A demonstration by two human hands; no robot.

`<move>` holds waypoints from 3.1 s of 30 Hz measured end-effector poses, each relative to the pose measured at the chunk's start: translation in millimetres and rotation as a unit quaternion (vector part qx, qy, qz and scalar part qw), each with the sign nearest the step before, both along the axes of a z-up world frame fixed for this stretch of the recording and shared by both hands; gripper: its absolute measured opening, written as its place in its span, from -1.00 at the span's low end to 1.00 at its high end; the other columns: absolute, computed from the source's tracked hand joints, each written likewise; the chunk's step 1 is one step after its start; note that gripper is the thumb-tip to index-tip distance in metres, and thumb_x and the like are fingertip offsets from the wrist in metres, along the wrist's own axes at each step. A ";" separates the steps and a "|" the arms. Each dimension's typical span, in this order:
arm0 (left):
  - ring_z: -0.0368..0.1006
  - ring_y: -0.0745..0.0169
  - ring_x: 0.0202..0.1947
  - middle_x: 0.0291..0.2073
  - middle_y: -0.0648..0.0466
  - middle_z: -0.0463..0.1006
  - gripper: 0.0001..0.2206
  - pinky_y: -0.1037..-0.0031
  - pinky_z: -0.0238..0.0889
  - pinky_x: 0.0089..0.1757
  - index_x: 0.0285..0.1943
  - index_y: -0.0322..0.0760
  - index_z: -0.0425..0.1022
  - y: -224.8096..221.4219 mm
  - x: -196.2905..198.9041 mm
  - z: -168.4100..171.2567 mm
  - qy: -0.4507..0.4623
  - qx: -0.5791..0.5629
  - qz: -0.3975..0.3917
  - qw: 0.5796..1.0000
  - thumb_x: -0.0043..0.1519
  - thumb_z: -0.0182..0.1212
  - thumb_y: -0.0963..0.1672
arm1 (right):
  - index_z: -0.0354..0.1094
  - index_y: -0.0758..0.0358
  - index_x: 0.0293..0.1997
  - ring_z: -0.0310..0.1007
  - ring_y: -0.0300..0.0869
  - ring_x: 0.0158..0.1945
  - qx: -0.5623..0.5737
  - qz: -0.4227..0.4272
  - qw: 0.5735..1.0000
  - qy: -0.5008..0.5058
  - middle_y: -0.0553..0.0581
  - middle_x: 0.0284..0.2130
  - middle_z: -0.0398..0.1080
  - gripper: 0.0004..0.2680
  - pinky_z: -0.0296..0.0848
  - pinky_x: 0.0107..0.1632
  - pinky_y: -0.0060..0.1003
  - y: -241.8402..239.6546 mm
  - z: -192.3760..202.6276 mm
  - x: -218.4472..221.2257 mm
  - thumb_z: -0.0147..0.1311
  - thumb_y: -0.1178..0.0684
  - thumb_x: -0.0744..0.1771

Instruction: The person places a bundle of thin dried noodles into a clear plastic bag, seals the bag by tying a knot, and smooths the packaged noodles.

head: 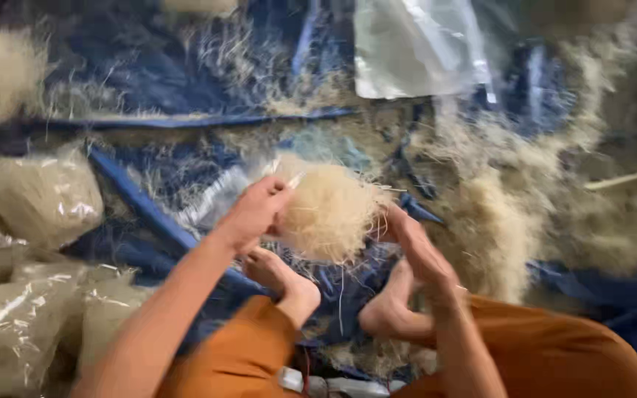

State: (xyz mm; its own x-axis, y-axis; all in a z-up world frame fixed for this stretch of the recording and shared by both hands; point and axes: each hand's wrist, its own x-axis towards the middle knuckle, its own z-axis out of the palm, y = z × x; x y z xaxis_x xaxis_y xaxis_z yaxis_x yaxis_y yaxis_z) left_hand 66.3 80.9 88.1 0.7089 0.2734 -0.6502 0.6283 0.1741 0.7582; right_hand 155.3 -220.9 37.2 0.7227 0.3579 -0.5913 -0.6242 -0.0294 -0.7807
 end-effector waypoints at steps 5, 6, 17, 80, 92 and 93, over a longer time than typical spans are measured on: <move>0.00 0.38 -0.70 -0.64 0.20 0.08 -0.85 0.43 0.14 -0.70 -0.25 -0.09 0.18 -48.3 -5.2 66.5 0.113 -0.214 -0.051 0.969 0.36 0.06 -0.15 | -0.43 0.16 0.56 -0.34 -0.08 0.58 -0.025 0.237 0.808 -0.538 0.17 0.53 -0.35 -0.01 -0.29 0.59 -0.06 -37.6 149.2 -33.7 0.48 -0.11 0.10; 0.00 0.38 -0.70 -0.64 0.20 0.08 -0.85 0.43 0.14 -0.70 -0.25 -0.09 0.18 -57.3 -10.5 42.3 0.111 -0.214 -0.054 0.969 0.36 0.06 -0.15 | -0.43 0.16 0.56 -0.34 -0.08 0.58 -0.027 0.236 0.807 -0.540 0.17 0.53 -0.35 -0.01 -0.29 0.59 -0.06 -20.6 122.4 -32.7 0.48 -0.11 0.10; 0.52 0.02 -0.21 -0.32 -0.19 0.60 -0.63 0.29 0.35 -0.15 -0.24 -0.31 0.56 -98.2 -100.9 -22.7 0.050 0.221 0.277 0.934 0.34 0.08 0.06 | 0.15 -0.50 0.28 0.26 -0.08 0.21 -0.336 0.319 0.778 -0.424 -0.15 0.23 0.17 -0.47 0.46 -0.03 0.38 7.7 10.7 -78.4 0.30 -0.11 0.20; 0.39 0.01 -0.32 -0.34 -0.04 0.48 -0.89 0.31 0.25 -0.22 -0.17 -0.32 0.43 -107.2 -20.5 7.9 -0.207 0.462 -0.002 0.863 0.35 -0.02 -0.20 | 0.28 0.31 0.15 0.26 0.06 0.09 -0.120 0.581 0.495 -0.635 0.26 0.02 0.33 -0.63 0.16 0.31 0.13 78.1 52.5 2.9 0.14 0.23 0.22; 0.55 0.30 -0.46 -0.43 0.05 0.69 -0.95 0.43 0.45 -0.36 -0.28 -0.23 0.59 -65.4 7.9 35.5 0.049 0.263 -0.049 0.962 0.15 0.23 -0.22 | 0.13 0.12 0.18 0.22 0.03 0.17 -0.211 0.545 0.492 -0.645 0.18 0.07 0.29 -0.52 0.18 0.30 0.07 106.4 43.5 9.0 0.22 0.10 0.15; 0.55 0.30 -0.46 -0.43 0.05 0.69 -0.95 0.43 0.45 -0.36 -0.28 -0.23 0.59 -62.1 1.6 20.8 0.051 0.262 -0.051 0.962 0.15 0.23 -0.22 | 0.13 0.12 0.18 0.22 0.03 0.17 -0.211 0.545 0.495 -0.643 0.18 0.07 0.29 -0.52 0.18 0.30 0.07 105.5 36.3 8.6 0.22 0.10 0.15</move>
State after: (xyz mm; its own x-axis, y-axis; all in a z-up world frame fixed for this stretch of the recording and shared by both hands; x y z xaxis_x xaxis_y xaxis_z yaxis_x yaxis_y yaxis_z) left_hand 67.9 18.8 108.9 0.6892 0.5153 -0.5094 0.6976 -0.2822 0.6585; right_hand 164.0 -115.5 73.5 0.1118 0.9904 -0.0814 0.9471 -0.1310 -0.2929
